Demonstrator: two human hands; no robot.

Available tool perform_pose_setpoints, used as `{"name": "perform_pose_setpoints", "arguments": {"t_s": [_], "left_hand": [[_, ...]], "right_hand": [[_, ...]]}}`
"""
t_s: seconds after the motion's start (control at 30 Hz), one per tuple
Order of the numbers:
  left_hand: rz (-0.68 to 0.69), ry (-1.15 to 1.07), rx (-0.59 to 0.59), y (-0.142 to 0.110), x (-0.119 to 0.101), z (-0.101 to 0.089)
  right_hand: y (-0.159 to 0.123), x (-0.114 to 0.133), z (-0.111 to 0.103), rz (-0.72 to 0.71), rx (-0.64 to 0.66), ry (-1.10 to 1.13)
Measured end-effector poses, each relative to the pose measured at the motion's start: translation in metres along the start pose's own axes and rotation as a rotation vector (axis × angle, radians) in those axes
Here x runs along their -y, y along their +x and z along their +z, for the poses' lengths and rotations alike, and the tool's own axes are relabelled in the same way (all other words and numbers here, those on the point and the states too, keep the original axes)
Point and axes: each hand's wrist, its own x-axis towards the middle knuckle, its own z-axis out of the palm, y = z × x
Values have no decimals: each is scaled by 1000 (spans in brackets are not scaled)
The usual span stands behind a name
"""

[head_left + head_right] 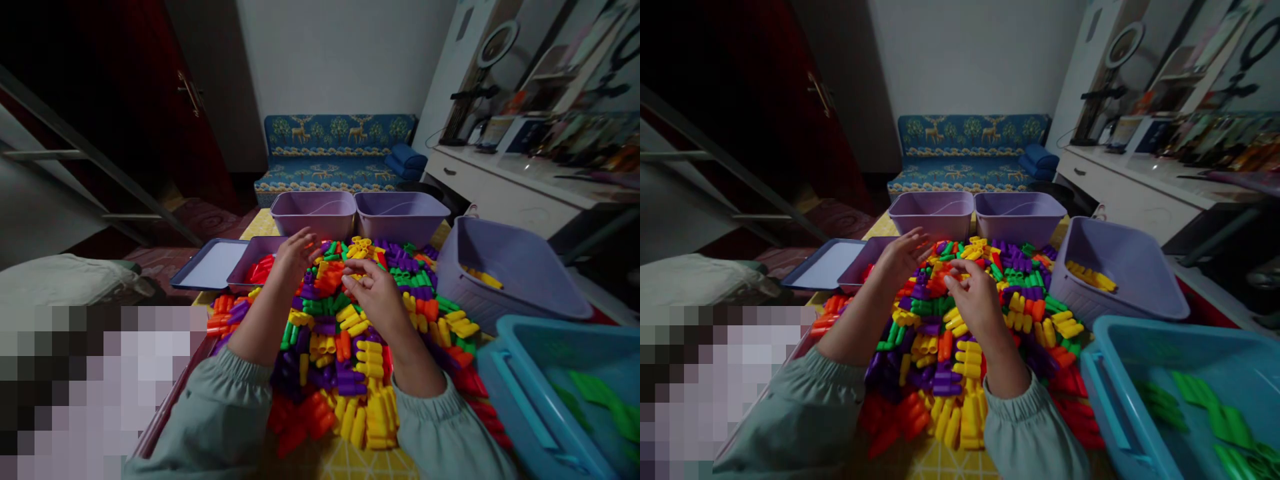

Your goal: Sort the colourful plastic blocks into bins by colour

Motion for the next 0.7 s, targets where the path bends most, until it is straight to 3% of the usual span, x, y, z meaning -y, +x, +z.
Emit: {"name": "perform_pose_setpoints", "arguments": {"t_s": [0.2,0.37,0.53,0.7], "left_hand": [[170,644,168,-57,24,-9],[377,1222,106,-72,42,-17],[376,1468,143,-73,51,-18],[378,1534,182,-72,50,-19]], "right_hand": [[5,-6,-16,-49,-58,-169],[6,-9,-34,-2,-53,-475],[4,-26,-31,10,29,-723],[-1,-38,-10,-9,132,-745]]}}
